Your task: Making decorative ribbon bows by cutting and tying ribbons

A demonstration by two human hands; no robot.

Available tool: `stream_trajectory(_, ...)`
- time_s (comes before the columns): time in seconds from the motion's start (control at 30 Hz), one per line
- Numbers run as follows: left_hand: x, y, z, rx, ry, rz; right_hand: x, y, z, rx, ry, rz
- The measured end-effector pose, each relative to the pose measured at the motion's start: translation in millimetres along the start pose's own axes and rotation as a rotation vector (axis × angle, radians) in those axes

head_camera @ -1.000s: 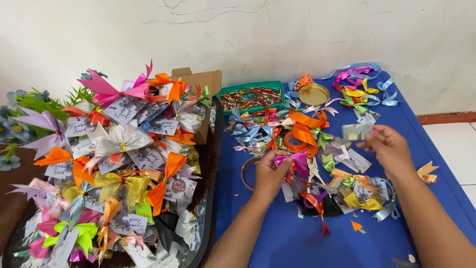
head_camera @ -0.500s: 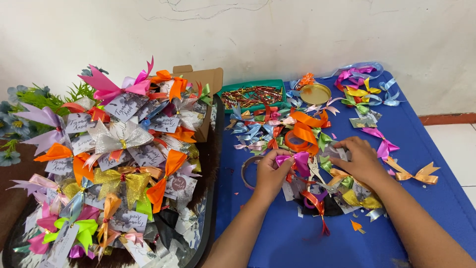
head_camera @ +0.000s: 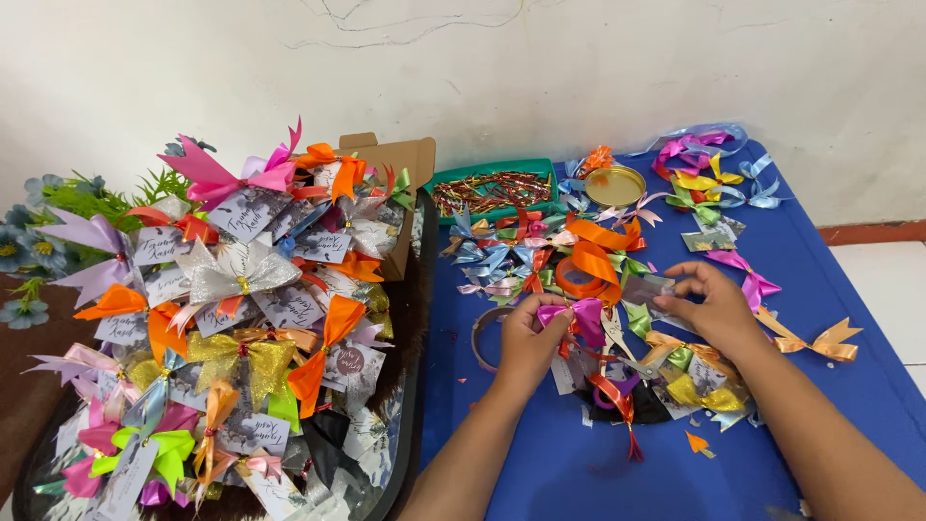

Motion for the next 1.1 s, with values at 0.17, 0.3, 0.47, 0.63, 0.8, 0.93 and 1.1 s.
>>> stream_trajectory(0.17, 2, 1, 0, 0.011, 0.038, 0.02, -11, 1, -3, -0.029, -0.069, 0.053)
stream_trajectory(0.3, 6, 2, 3, 0.071, 0.142, -0.073, -26, 10, -9, -0.052, -0.089, 0.247)
stream_trajectory(0.47, 1, -1, 5, 0.069, 0.153, -0.124, -7, 4, -7, -0.068, -0.098, 0.25)
stream_trajectory(0.63, 8, 0, 7, 0.098, 0.113, -0.122, 9, -1, -2, -0.09, -0.152, 0.115)
stream_trajectory(0.8, 5, -6, 35, 0.395, -0.137, -0.085, 59, -22, 33, -0.017, -0.029, -0.111)
stream_trajectory(0.93, 4, -13, 41, 0.403, -0.129, -0.132, 89, -37, 42, -0.089, -0.346, -0.384)
stream_trajectory(1.1, 3, -13, 40, 0.413, -0.127, -0.123, 54, -34, 36, -0.067, -0.277, -0.332)
Point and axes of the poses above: each hand's wrist, its own y-axis towards the middle knuckle, its own z-axis out of the palm, x = y × z, the point moved 9 cm from there along y, towards the middle knuckle, and after that the axes turned 13 degrees about x, right-handed, at the moved point
